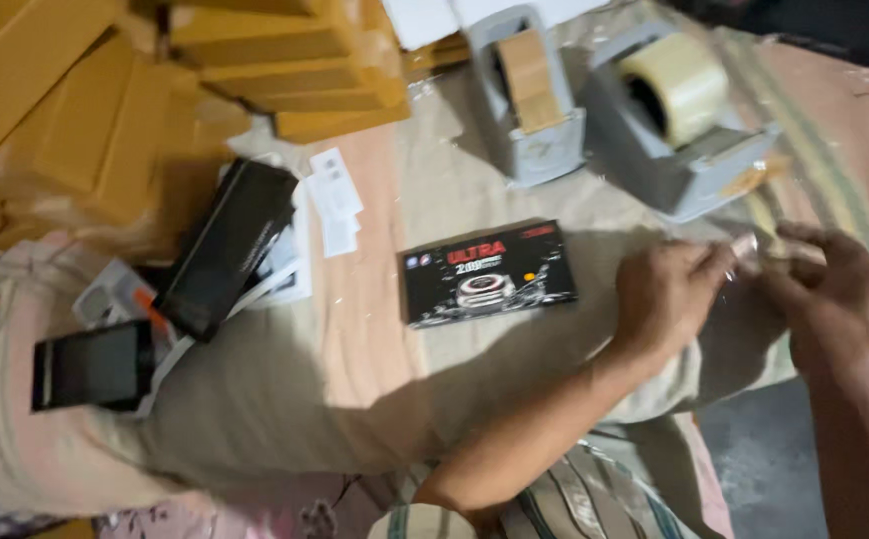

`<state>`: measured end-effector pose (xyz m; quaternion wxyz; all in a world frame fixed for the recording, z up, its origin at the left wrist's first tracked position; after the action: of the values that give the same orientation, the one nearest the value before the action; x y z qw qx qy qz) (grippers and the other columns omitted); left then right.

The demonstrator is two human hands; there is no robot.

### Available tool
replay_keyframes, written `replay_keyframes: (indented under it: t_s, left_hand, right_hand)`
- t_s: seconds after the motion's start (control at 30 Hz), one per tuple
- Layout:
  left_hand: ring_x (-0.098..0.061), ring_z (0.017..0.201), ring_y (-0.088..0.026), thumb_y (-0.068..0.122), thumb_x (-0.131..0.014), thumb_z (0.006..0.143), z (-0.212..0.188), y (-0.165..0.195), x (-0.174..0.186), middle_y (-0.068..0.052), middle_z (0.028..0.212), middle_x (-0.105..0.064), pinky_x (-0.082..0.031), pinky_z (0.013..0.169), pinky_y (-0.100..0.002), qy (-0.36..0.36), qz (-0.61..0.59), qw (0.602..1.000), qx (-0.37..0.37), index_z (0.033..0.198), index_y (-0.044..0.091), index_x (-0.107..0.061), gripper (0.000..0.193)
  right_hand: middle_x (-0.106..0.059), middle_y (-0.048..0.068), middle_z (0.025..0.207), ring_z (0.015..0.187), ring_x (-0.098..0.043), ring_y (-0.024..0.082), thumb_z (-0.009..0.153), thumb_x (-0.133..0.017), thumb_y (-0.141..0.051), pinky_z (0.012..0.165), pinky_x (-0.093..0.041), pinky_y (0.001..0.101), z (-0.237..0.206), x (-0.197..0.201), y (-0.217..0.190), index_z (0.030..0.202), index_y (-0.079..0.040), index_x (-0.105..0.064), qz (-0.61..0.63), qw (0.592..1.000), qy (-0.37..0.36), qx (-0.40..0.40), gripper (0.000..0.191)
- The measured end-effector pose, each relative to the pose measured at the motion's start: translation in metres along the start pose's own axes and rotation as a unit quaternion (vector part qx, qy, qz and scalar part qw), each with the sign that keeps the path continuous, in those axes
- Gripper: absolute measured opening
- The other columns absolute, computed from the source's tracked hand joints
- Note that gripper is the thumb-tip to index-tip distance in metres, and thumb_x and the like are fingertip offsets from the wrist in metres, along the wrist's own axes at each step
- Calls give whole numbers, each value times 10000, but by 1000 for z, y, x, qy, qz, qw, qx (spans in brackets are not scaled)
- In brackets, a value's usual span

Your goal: The person assembles a smartwatch kit by placing the watch, charging cable, and strap into a white box. They then insert the box into a black outer sleeve, seal it with clear tape from a dispenser, and set the finished package aside.

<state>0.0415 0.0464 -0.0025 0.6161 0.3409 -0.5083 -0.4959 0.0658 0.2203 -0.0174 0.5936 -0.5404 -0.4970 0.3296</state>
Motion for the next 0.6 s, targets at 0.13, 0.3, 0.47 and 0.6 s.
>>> replay_keyframes:
  t_s: [0.13,0.3,0.47,0.6]
  left_hand:
    - [-696,1070,-183,318,-611,1129,-60,24,73,-56,1149,-750,-547,969,-310,13,77,988,-137,1077,121,-767,257]
    - [-495,1404,-348,287,-661,1038,-107,21,178,-130,1499,-615,-387,1208,-455,72,219,965,-125,1141,132,-802,233]
    - [-357,1546,-395,290,-677,1011,-125,10,231,-167,1619,-482,-259,1292,-519,120,287,946,-97,1169,137,-814,259]
    - [-321,1586,-393,310,-684,1018,-116,4,240,-149,1660,-437,-250,1319,-554,142,288,940,-116,1185,135,-805,271]
  right_hand:
    - [-716,150,1054,967,-718,190,912,-674,88,859,-569,279,-67,-47,22,1387,52,-526,172,984,-37,-4,498]
    - [-738,130,939,851,-728,179,819,-654,130,719,-581,293,-125,-137,28,1305,1,-551,175,975,-98,-95,512]
    - [-750,101,927,850,-721,119,878,-707,59,732,-548,226,-146,-197,0,1131,-26,-529,172,976,-120,-65,321]
    - [-735,68,859,683,-638,74,909,-752,6,575,-498,209,-142,-211,-11,1043,-50,-527,182,977,-101,-37,268]
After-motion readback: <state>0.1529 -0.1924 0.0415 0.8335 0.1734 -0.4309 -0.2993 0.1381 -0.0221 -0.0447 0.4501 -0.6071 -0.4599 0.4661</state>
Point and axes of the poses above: each hand's wrist, its own z-axis towards the middle knuckle, its own x-axis out of the back of the hand, y = z × x, the point moved 9 cm from there along z, towards the middle knuckle
